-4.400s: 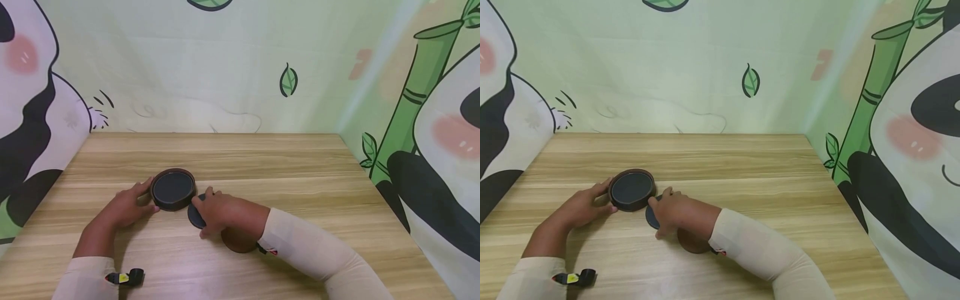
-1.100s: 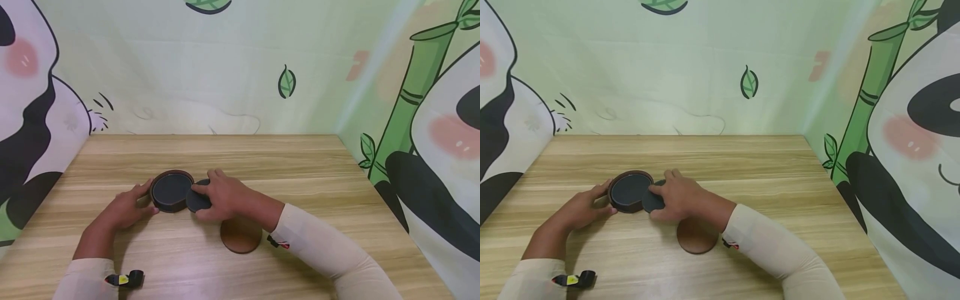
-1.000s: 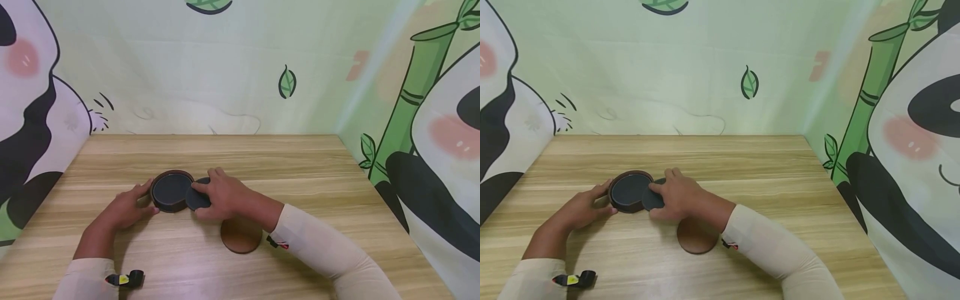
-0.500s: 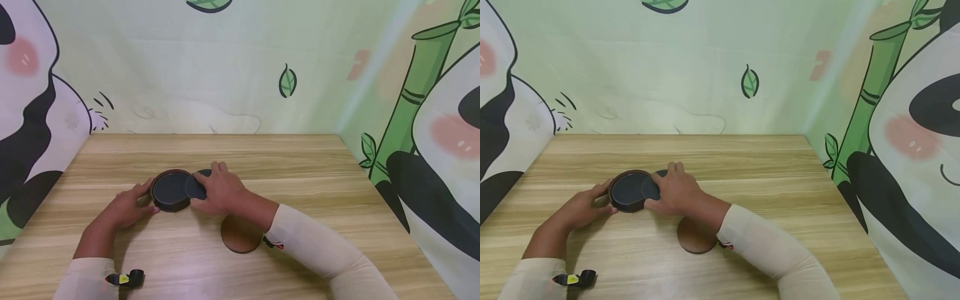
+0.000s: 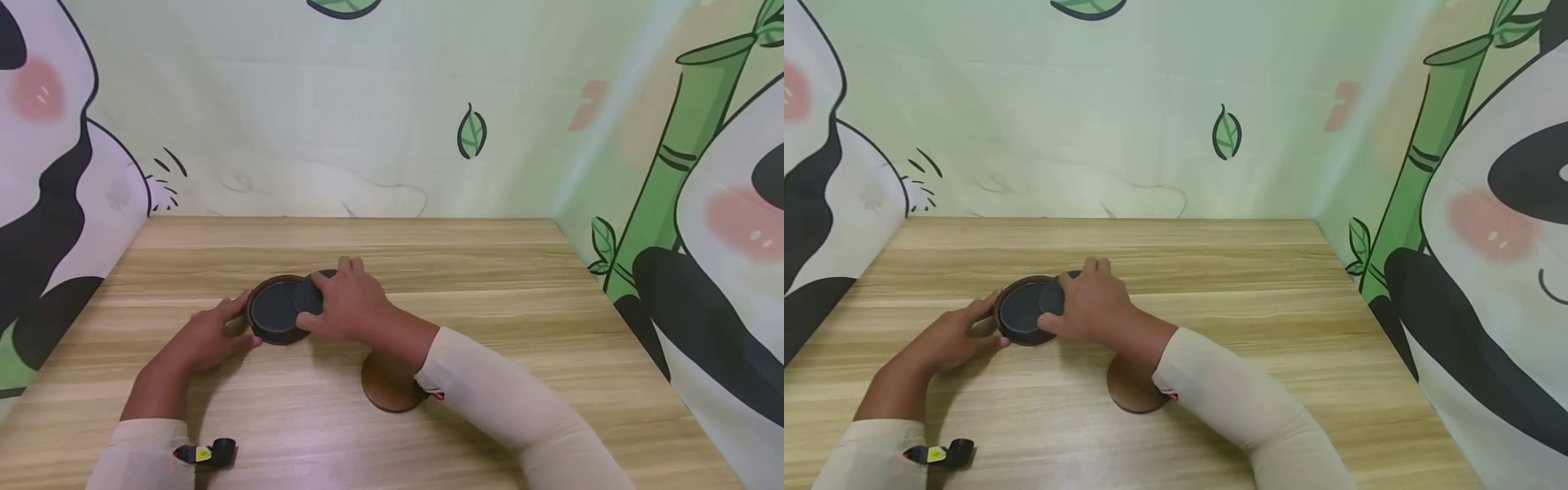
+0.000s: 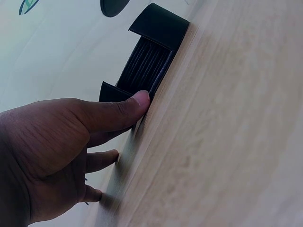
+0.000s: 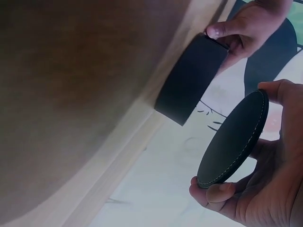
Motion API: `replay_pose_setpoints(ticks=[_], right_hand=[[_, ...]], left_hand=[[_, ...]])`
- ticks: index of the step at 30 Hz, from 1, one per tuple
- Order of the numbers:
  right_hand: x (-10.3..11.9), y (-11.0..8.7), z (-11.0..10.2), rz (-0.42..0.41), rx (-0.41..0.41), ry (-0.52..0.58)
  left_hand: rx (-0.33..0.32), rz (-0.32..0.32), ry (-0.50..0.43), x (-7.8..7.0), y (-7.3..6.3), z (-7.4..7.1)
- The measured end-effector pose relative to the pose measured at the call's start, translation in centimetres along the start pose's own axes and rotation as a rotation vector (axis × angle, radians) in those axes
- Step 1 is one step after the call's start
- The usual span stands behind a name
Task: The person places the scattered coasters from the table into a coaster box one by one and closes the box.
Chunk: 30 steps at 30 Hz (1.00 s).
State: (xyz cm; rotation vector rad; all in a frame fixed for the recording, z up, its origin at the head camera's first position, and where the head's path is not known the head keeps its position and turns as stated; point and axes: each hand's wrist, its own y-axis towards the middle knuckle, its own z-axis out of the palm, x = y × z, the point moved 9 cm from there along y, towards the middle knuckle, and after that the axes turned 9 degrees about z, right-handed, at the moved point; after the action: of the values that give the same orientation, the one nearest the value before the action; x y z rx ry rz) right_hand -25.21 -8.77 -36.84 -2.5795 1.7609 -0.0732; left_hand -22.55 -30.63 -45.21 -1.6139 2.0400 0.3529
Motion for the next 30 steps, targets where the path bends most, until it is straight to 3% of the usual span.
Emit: replay_pose_setpoints(ticks=[8,19,30], right_hand=[[1.4,1.9,-1.1,0.015,-0.013,-0.011],[2.7,3.7,-1.4,0.008,-0.028,-0.027],[4.4,4.4,0.8,-0.095,0.042,-0.053]], left_hand=[[0.012,-0.016,0.002,0.4,-0.1,0.1],[0.005,0.008,0.013,0.1,0.0,0.1],[0.012,-0.006,0.007,0.2,0.1,0.0]])
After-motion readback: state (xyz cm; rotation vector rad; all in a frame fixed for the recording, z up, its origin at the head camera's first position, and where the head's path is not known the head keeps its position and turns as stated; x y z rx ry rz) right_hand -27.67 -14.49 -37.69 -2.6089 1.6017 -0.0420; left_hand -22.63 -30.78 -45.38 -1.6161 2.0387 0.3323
